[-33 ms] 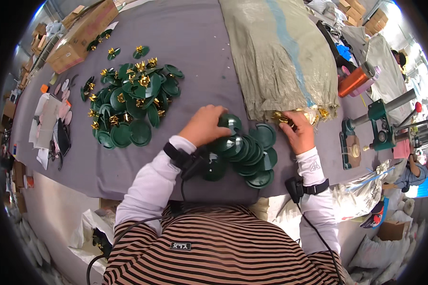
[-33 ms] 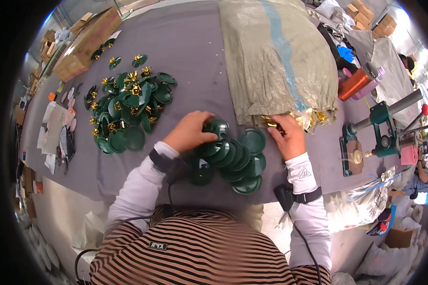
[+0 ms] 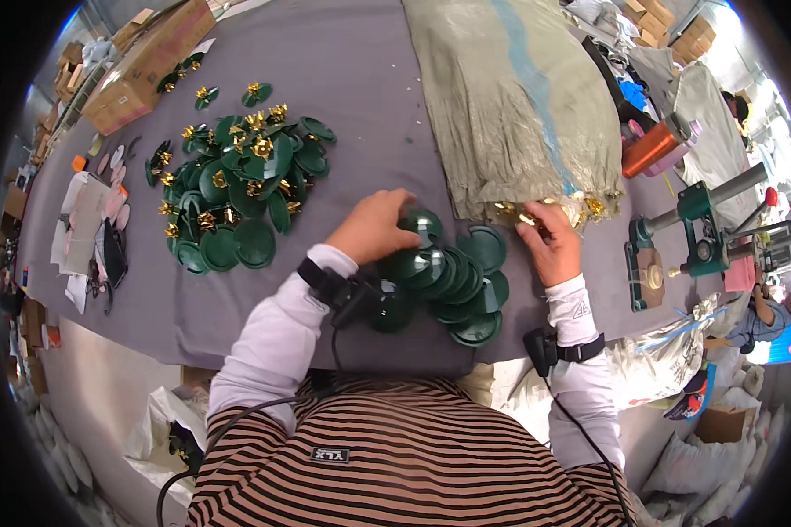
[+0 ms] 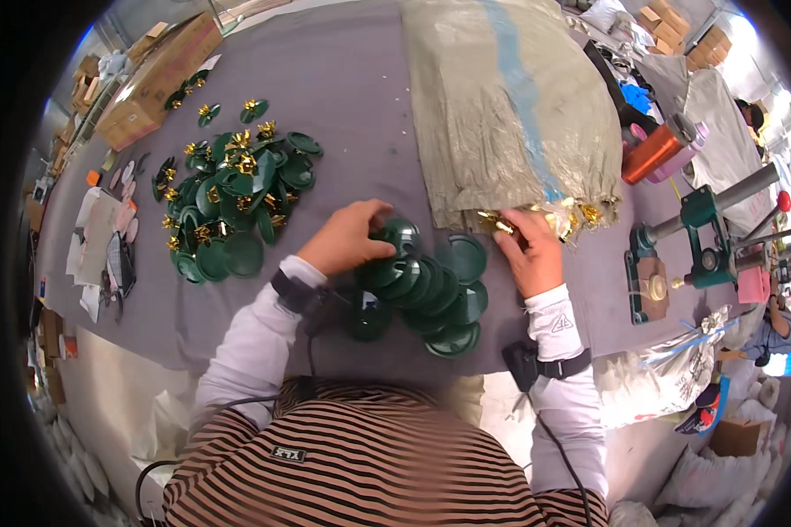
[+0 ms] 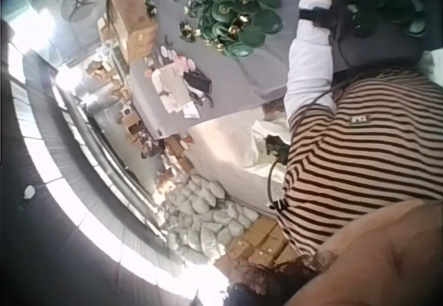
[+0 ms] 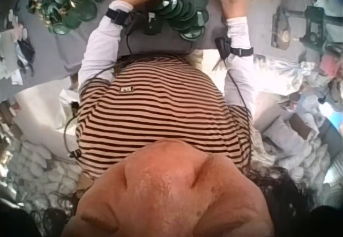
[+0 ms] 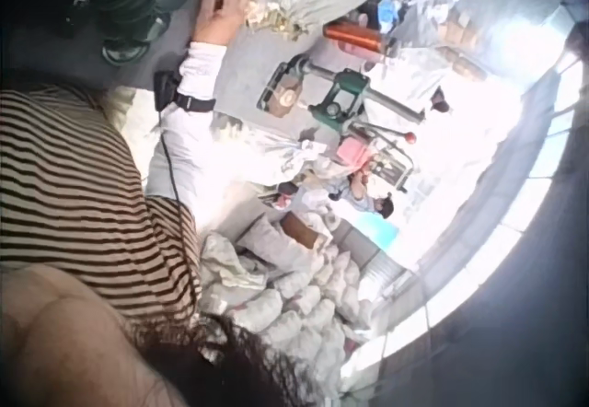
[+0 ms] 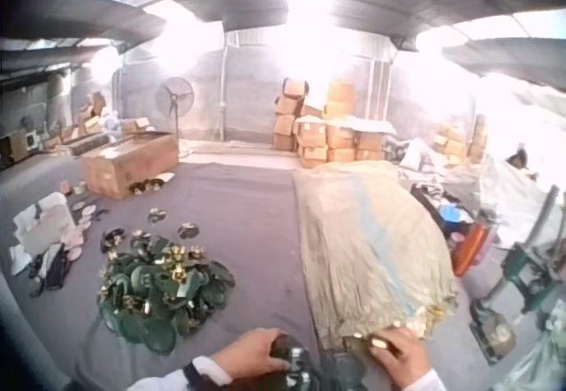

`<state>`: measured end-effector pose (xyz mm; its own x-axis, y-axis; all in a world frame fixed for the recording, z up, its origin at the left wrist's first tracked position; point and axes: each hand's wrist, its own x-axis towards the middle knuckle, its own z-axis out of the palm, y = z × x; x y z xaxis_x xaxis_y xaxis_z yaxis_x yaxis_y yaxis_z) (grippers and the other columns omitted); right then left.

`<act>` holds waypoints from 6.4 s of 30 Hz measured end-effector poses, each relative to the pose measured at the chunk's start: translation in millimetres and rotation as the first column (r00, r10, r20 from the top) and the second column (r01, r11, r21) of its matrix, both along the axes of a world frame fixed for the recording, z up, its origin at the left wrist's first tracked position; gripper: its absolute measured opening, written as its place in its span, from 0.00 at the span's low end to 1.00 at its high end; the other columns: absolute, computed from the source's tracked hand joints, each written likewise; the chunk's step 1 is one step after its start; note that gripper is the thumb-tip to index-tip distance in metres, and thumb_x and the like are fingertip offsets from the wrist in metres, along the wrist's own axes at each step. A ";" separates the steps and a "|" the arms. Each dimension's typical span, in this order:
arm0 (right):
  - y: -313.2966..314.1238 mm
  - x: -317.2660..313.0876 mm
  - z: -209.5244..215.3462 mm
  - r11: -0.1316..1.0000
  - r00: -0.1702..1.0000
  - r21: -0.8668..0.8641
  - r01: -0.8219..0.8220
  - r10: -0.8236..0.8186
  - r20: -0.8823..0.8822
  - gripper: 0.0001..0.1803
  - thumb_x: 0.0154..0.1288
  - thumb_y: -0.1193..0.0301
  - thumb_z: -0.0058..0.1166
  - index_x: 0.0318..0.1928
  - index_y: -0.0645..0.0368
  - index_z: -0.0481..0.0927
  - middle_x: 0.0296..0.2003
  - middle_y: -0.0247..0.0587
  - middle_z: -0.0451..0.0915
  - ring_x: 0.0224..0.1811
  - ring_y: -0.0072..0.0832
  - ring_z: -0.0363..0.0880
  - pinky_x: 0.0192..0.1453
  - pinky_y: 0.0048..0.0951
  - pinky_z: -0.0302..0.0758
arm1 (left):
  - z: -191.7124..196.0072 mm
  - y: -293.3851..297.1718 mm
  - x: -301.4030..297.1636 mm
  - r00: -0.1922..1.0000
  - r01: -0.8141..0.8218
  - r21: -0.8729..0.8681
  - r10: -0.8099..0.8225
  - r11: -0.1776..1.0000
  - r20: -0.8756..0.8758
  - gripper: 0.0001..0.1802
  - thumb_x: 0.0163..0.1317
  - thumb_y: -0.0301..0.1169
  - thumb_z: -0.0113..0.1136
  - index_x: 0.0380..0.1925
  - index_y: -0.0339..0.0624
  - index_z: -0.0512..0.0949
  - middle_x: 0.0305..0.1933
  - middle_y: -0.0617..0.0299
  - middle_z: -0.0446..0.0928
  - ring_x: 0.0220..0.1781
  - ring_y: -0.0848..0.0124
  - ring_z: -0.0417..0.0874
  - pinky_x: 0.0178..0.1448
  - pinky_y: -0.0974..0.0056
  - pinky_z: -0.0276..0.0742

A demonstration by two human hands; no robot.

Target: Assembling small green plastic disks with gold-colored metal components by hand.

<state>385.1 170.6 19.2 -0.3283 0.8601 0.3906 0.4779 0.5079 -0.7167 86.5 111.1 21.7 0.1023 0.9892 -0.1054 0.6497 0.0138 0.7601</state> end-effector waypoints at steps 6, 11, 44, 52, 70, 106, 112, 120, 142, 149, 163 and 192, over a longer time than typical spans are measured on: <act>-32.6 -13.7 -2.3 0.942 0.845 -0.280 -0.184 0.006 -0.535 0.05 0.66 0.80 0.56 0.42 0.66 0.81 0.47 0.40 0.75 0.36 0.23 0.81 0.45 0.24 0.79 | 1.0 19.1 -5.8 0.914 0.241 -0.013 -0.231 0.971 -0.334 0.37 0.48 0.39 0.71 0.60 0.40 0.71 0.55 0.44 0.69 0.58 0.48 0.71 0.63 0.57 0.70; -65.9 -27.2 5.6 0.906 0.782 -0.364 -0.217 -0.062 -0.620 0.05 0.62 0.79 0.61 0.37 0.66 0.80 0.48 0.42 0.79 0.37 0.19 0.79 0.43 0.20 0.77 | 18.7 43.5 0.3 0.884 0.301 -0.287 -0.379 0.910 -0.273 0.39 0.47 0.42 0.71 0.61 0.44 0.71 0.57 0.46 0.68 0.63 0.49 0.67 0.65 0.55 0.68; -93.2 -70.2 30.9 0.954 0.988 0.288 -0.088 0.120 -0.097 0.18 0.49 0.81 0.68 0.44 0.60 0.82 0.41 0.43 0.80 0.38 0.37 0.83 0.41 0.29 0.80 | 32.1 -62.4 49.8 0.710 -0.171 -0.076 0.177 0.982 0.682 0.14 0.57 0.22 0.64 0.43 0.30 0.75 0.40 0.59 0.82 0.41 0.76 0.82 0.42 0.71 0.78; -102.5 -70.1 25.3 1.000 0.966 -0.003 -0.025 0.023 -0.258 0.17 0.53 0.82 0.66 0.45 0.63 0.81 0.39 0.42 0.82 0.36 0.28 0.84 0.42 0.25 0.80 | 28.3 -78.0 66.6 0.955 -0.206 0.465 0.073 0.861 0.288 0.14 0.55 0.23 0.63 0.43 0.37 0.79 0.39 0.53 0.83 0.40 0.60 0.86 0.44 0.64 0.79; 42.5 -24.4 -47.2 0.953 0.833 0.296 -0.067 -0.110 0.542 0.08 0.55 0.71 0.60 0.37 0.55 0.85 0.36 0.48 0.83 0.42 0.48 0.79 0.44 0.44 0.75 | 90.9 -52.3 -88.3 0.787 -0.289 0.761 0.597 0.581 -0.157 0.22 0.56 0.26 0.62 0.53 0.38 0.76 0.55 0.51 0.78 0.60 0.55 0.75 0.65 0.59 0.68; -96.8 -71.6 24.5 0.986 0.983 0.160 -0.053 0.080 -0.165 0.15 0.51 0.81 0.66 0.42 0.60 0.82 0.41 0.44 0.82 0.39 0.35 0.85 0.43 0.28 0.81 | 31.6 -83.0 66.9 0.915 -0.185 0.170 0.106 0.968 0.390 0.15 0.64 0.22 0.54 0.51 0.32 0.74 0.44 0.47 0.82 0.42 0.57 0.85 0.44 0.63 0.80; -107.9 -78.6 21.5 0.847 0.781 -0.488 -0.209 -0.155 -0.605 0.14 0.58 0.81 0.65 0.45 0.65 0.79 0.38 0.41 0.84 0.36 0.22 0.83 0.40 0.23 0.80 | 17.7 -86.7 69.6 0.974 -0.187 0.556 0.077 0.810 0.215 0.17 0.62 0.22 0.56 0.52 0.37 0.75 0.43 0.44 0.81 0.45 0.50 0.84 0.46 0.58 0.79; -79.0 -16.8 51.9 0.990 0.990 0.033 -0.140 0.139 0.016 0.32 0.51 0.72 0.70 0.59 0.57 0.76 0.28 0.35 0.77 0.27 0.20 0.74 0.36 0.25 0.76 | 57.9 -53.7 -19.1 0.865 -0.496 0.388 0.400 0.777 0.303 0.12 0.66 0.28 0.55 0.48 0.38 0.76 0.33 0.59 0.82 0.31 0.75 0.83 0.36 0.68 0.76; 24.5 16.9 -35.2 0.973 0.818 0.181 -0.146 0.016 0.575 0.20 0.49 0.81 0.61 0.47 0.58 0.82 0.46 0.45 0.82 0.50 0.44 0.78 0.53 0.37 0.76 | 12.2 -53.6 6.6 0.932 0.334 0.137 -0.305 0.933 -0.195 0.41 0.42 0.29 0.74 0.61 0.44 0.70 0.63 0.52 0.69 0.65 0.52 0.67 0.67 0.56 0.68; 17.9 29.6 -37.1 0.977 0.971 0.212 0.003 -0.053 0.231 0.17 0.48 0.74 0.68 0.42 0.58 0.82 0.39 0.44 0.82 0.47 0.43 0.78 0.52 0.38 0.75 | 7.1 -34.9 -7.5 0.904 0.413 0.047 -0.403 0.909 -0.141 0.45 0.42 0.30 0.74 0.65 0.48 0.68 0.64 0.52 0.66 0.61 0.52 0.66 0.67 0.56 0.66; -16.8 -7.3 -1.6 0.987 0.998 0.152 0.055 -0.056 0.005 0.17 0.45 0.72 0.73 0.35 0.60 0.80 0.37 0.38 0.83 0.35 0.31 0.80 0.39 0.29 0.75 | 26.2 -37.9 9.8 0.845 -0.131 -0.095 0.161 0.987 0.510 0.22 0.48 0.33 0.75 0.37 0.37 0.72 0.30 0.64 0.78 0.29 0.77 0.77 0.31 0.70 0.73; -98.3 -70.8 34.5 0.999 0.986 -0.003 -0.037 0.036 -0.165 0.13 0.52 0.81 0.65 0.40 0.63 0.81 0.38 0.44 0.83 0.31 0.27 0.84 0.34 0.24 0.81 | 8.8 -82.8 76.9 0.826 -0.303 0.301 0.092 0.904 0.557 0.14 0.65 0.20 0.55 0.50 0.36 0.75 0.54 0.51 0.80 0.55 0.63 0.83 0.55 0.65 0.79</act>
<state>314.3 72.3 53.7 -0.2914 0.8512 0.4364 0.3343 0.5181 -0.7873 163.4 28.3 30.5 -0.1655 0.9478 0.2726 0.1708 -0.2447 0.9544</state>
